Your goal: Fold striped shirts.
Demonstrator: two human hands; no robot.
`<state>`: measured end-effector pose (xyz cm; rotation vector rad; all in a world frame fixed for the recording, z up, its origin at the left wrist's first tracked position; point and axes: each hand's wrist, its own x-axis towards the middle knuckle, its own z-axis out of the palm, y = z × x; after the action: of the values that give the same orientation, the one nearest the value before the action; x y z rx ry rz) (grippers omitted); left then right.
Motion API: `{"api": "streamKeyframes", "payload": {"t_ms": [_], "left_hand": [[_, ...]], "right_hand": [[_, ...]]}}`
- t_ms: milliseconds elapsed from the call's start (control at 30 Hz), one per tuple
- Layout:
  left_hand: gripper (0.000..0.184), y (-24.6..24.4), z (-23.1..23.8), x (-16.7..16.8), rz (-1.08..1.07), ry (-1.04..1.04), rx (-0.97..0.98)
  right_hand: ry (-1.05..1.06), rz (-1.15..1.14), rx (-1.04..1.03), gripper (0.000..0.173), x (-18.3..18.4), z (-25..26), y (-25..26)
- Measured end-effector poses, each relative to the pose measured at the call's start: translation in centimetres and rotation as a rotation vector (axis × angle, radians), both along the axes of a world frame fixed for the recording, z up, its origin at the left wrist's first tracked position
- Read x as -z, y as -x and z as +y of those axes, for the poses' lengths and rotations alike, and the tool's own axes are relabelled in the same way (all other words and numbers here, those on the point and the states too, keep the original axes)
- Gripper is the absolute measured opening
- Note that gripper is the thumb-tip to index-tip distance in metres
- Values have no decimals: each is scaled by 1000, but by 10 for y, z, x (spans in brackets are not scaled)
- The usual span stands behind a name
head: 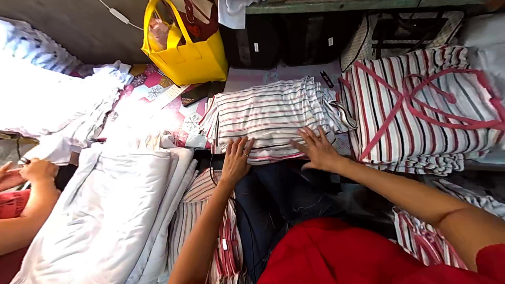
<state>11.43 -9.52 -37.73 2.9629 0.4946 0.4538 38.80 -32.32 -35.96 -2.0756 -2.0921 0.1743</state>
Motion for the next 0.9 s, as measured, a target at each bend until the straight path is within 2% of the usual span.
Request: {"api": "streamKeyframes", "payload": {"t_ms": [33,67,133,233,300,367,433,500,600,700,767,833,900], "left_hand": [[82,-2,-10,9,11,-18,-12],[83,-7,-21,15,-17,-42,-17],[76,-24,-43,22,-101,-82,-1],[72,-55,-72,24,-122,-81,25],[73,-73,-83,21,-104,-67,15],[70,-86,-88,14,-84,-10,-10],[71,-93,-85,1,-111,39,-32],[73,-93,-76,-17,-156,139,-65],[79,-81,-58,-38,-186,244,-182],[82,-57,-33,-48,-125,218,-308],[65,-39,-11,-50,-67,234,-365],[41,-27,11,-58,18,246,-392],[37,-22,30,-76,113,284,-407]], "right_hand": [[50,-15,-12,94,6,-5,4],[28,-41,-24,90,12,-8,5],[-5,-101,-46,84,10,-8,2],[204,-74,-121,80,-24,3,-7],[252,-35,-168,69,-54,20,-19],[298,43,-212,71,-71,45,-40],[380,174,-187,71,-85,68,-57],[393,332,-141,59,-98,87,-70],[334,539,-28,42,-128,104,-71],[187,615,28,35,-144,114,-71],[76,567,-14,32,-142,119,-76],[26,382,-85,31,-142,120,-75],[79,107,-186,60,-143,113,-63]]}}
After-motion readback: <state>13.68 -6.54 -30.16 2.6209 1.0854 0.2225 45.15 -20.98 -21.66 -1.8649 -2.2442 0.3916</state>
